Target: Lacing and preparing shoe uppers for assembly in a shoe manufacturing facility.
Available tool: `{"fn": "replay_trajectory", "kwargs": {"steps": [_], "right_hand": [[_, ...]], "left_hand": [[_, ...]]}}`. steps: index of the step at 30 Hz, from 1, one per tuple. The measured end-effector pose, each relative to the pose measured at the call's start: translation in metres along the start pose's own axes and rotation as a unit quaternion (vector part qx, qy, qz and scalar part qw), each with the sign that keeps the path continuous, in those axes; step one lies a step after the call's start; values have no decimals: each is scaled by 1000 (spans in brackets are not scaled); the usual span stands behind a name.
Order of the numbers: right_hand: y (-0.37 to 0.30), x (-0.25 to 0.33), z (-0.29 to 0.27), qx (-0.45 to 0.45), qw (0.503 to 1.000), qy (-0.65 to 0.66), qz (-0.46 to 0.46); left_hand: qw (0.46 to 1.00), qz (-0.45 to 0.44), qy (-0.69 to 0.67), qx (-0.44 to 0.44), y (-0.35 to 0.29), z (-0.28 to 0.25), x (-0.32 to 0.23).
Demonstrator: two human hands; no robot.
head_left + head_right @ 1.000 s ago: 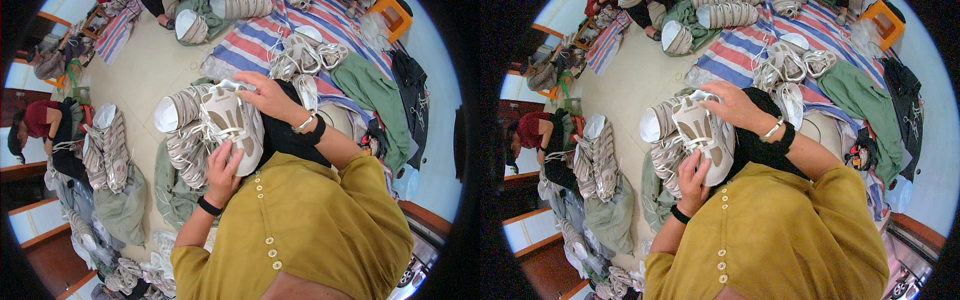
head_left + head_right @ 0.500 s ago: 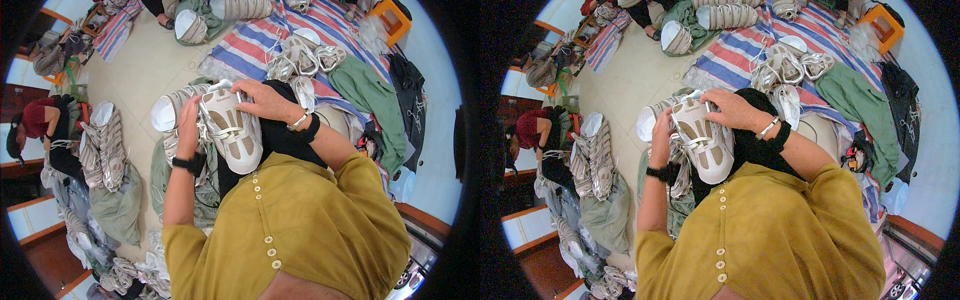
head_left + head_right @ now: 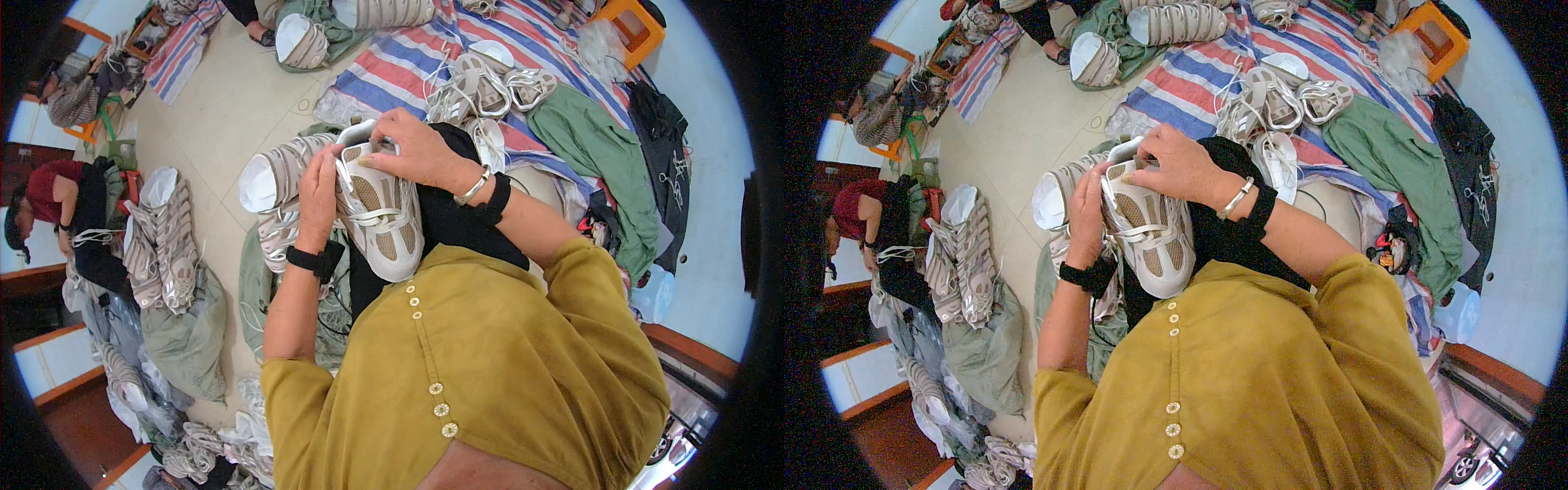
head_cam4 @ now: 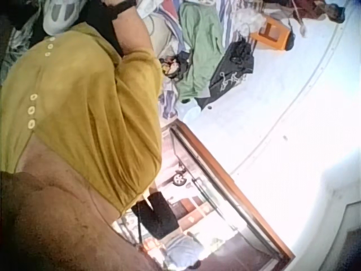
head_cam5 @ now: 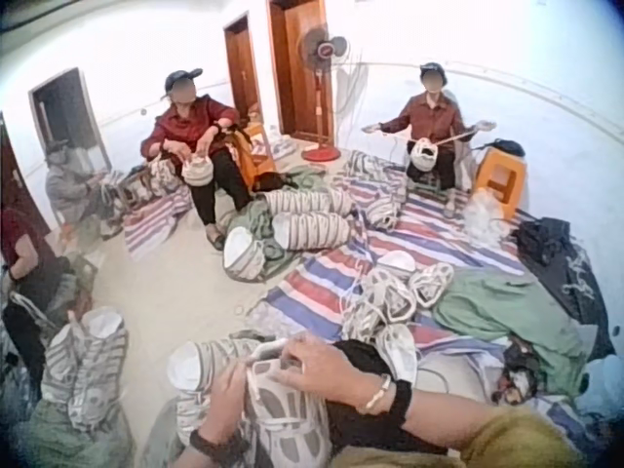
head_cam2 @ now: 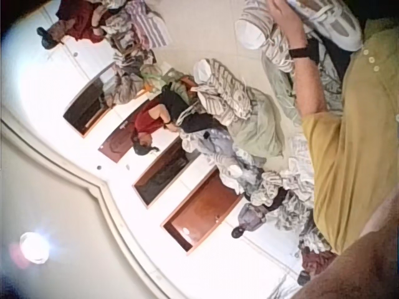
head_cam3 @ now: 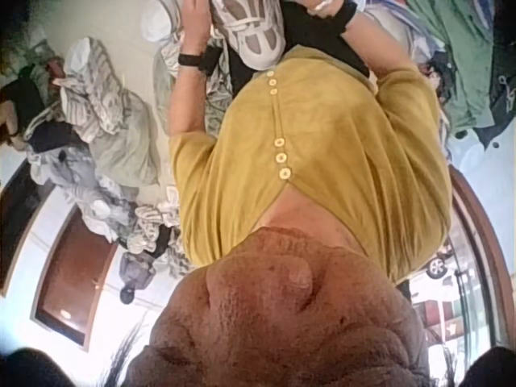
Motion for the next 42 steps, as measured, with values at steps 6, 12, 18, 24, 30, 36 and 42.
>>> {"fn": "replay_trajectory", "kwargs": {"steps": [6,12,18,24,30,36,42], "right_hand": [[-9,-32,12,81,988,-73,107],[2,-9,5,-53,998,-45,-9],[19,-25,36,197,973,-110,47],[-4,-36,31,214,962,-154,65],[-9,-33,29,218,958,-172,76],[3,-39,39,264,942,-181,99],[-3,-49,43,251,949,-155,111]], "left_hand": [[999,-5,-51,8,3,-1,-5],[965,122,226,57,-14,18,-15],[952,85,275,102,-10,26,-11],[938,118,302,127,-7,42,-4],[954,80,242,155,-5,39,-1],[973,59,180,131,-3,41,6],[961,54,250,105,-12,41,5]]}}
Point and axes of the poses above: each hand's wrist, its own y-axis towards the middle knuckle, its own z-axis out of the palm, x = y × z, the point moved 9 cm from there along y, towards the middle knuckle, and after that the axes turned 1 degree about y, right-handed, at the moved point
